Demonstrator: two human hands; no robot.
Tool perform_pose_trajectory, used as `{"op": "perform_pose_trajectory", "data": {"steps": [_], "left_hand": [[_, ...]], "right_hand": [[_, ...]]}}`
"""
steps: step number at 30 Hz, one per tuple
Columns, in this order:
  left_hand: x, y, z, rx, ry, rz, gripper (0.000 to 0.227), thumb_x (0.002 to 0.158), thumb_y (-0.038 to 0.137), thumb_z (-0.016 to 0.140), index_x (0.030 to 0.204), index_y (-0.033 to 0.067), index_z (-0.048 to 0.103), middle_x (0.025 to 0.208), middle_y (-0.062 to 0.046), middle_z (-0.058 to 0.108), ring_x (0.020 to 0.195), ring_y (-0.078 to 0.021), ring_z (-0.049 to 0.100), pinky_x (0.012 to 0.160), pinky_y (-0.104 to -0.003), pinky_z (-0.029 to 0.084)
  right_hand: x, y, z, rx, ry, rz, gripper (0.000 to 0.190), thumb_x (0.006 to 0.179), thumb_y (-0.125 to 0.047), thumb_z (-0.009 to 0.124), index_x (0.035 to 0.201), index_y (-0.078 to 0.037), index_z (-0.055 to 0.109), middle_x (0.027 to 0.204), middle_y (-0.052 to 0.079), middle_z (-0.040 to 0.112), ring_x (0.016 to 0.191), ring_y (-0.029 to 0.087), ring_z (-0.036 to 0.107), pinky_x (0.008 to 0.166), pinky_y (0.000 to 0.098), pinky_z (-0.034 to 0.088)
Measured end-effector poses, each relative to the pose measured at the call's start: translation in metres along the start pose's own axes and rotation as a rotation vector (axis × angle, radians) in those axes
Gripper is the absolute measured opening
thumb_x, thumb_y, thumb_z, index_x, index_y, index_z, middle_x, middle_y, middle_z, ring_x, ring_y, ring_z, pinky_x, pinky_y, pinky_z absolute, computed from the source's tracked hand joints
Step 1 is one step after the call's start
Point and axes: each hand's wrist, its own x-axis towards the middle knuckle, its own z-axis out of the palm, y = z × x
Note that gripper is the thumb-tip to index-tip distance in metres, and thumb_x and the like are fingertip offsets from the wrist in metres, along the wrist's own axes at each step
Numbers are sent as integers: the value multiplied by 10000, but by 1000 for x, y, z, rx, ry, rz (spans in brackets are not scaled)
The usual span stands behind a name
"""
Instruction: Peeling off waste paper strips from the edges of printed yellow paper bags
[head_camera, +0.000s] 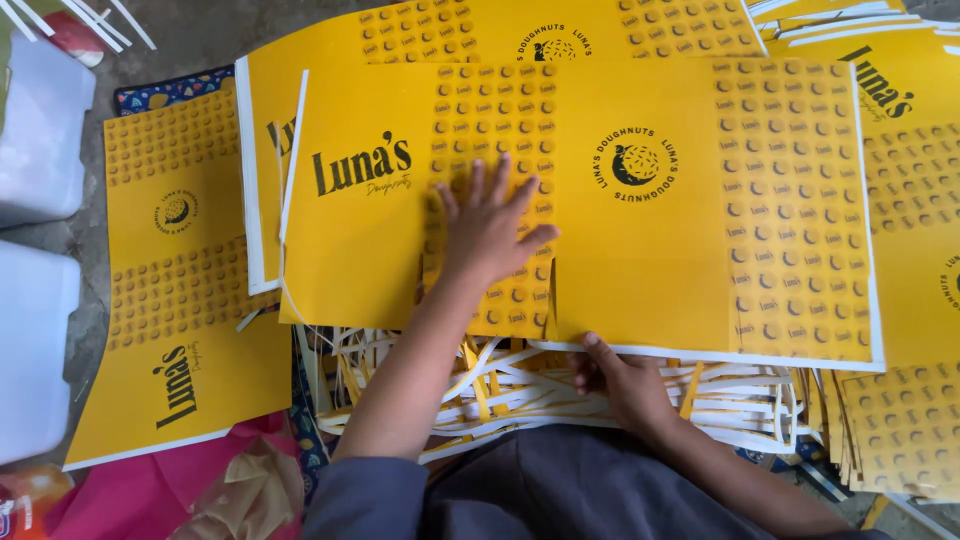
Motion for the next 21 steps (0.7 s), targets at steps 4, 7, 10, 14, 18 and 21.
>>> {"op": "perform_pose_trajectory", "data": {"steps": [4,7,10,14,18,21], "left_hand": [[10,19,3,5,-54,30,839,947,800,240,1581,276,406,1704,-165,182,1556,-464,105,1105,-829,-9],[13,14,5,39,-34,31,812,966,778,243,1588,277,391,1701,-171,182,1551,-468,107,1105,-827,-15],[15,6,4,38,-24,35,788,974,771,244,1585,296,393,1703,-150,191,1554,-447,104,1121,-806,-21],[18,-15,9,15,12,24,714,991,729,355,1570,317,423,1701,-120,225,1554,-454,127,1105,-825,0],[12,-36,-1,58,11,10,693,986,657,475,1578,304,412,1703,-104,231,1547,-459,163,1102,-842,36],[9,-51,-2,50,22,-16,676,987,652,472,1577,329,415,1707,-74,233,1553,-434,164,1111,-832,35]], "right_hand": [[-4,-10,7,-124,3,24,392,968,-212,735,859,162,690,727,337,700,544,388,722,485,512,644],[-8,-10,0,-187,-77,7,334,973,-176,707,879,144,684,677,308,685,494,353,704,444,468,635],[-6,-8,-6,-138,-127,-9,314,1023,-204,617,917,91,638,676,277,663,479,319,680,418,433,617],[12,0,-30,101,-143,151,561,1071,-524,446,1299,-32,587,878,249,687,574,277,655,464,380,590],[14,4,-61,158,-89,113,679,1045,-643,443,1335,-49,599,882,243,691,605,276,674,498,394,607],[13,2,-76,242,-41,95,656,1071,-643,433,1295,-55,621,801,171,669,589,238,699,512,366,634]]}}
